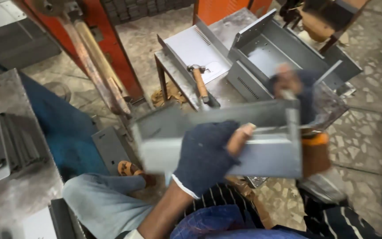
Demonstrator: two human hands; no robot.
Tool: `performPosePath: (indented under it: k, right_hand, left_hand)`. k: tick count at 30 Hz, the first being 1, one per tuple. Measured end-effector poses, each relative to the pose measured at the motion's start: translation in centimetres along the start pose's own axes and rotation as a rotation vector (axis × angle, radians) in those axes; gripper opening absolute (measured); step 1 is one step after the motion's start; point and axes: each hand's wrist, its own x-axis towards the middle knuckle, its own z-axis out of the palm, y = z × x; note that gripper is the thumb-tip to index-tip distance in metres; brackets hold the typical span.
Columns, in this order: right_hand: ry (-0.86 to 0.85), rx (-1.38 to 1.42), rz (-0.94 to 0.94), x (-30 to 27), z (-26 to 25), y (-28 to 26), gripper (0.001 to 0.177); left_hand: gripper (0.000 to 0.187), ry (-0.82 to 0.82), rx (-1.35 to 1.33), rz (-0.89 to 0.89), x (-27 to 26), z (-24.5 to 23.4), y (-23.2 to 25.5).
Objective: The person sits between two workbenches and assembles sheet-metal enclosure parts. They pick up metal panels, fold and press the edges using a hand bending tool, tap seams with a hammer, grind an edge producing sparks, and place finished boxes on the bench.
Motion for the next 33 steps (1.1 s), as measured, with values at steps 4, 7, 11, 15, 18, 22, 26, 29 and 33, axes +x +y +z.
performPosePath:
  k: [4, 7, 11, 15, 18, 22, 26, 29, 33]
  right_hand:
    - [0.387, -0.207, -0.411, 0.2, -7.0, -2.0, 0.050]
    - [0.952, -0.495, -0.549, 4.9, -2.3, -4.6, 0.064]
    - [0.782, -0.898, -0.428, 9.9, 2.5, -2.6, 0.053]
    - [0.501, -1.222, -0.453, 10.8, 5.1, 1.5, 0.030]
    - [0.387, -1.196, -0.346, 10.2, 5.9, 1.5, 0.026]
    - [0.500, -1.202, -0.501, 7.7, 8.2, -3.5, 0.029]
    - [0.464, -1.054, -0.592, 2.9, 15.1, -3.9, 0.024]
    - [0.109, -0.638, -0.473, -1.9, 22.5, -0.7, 0.018]
    - [-0.410, -0.324, -0.535, -8.5, 31.6, -2.6, 0.020]
  left_hand:
    - [0.042, 0.208, 0.099, 0.597, 0.6, 0.3, 1.8]
    - [0.031, 0.250, 0.112, 0.560, 0.7, 2.3, -2.6]
    - [0.026, 0.198, 0.203, 0.305, 0.9, 3.4, -7.7]
    - [0.020, 0.228, 0.411, 0.284, 1.4, 4.0, -11.9]
    - [0.018, 0.202, 0.438, 0.199, 2.0, 4.2, -14.6]
    - [0.020, 0.188, 0.497, 0.106, 2.4, 4.4, -17.6]
    - [0.030, 0.248, 0.469, 0.070, 1.7, 2.7, -20.5]
    - [0.033, 0.381, 0.343, 0.053, -0.4, 0.9, -24.4]
    - [0.051, 0.594, 0.220, -0.097, -5.7, -3.8, -28.5]
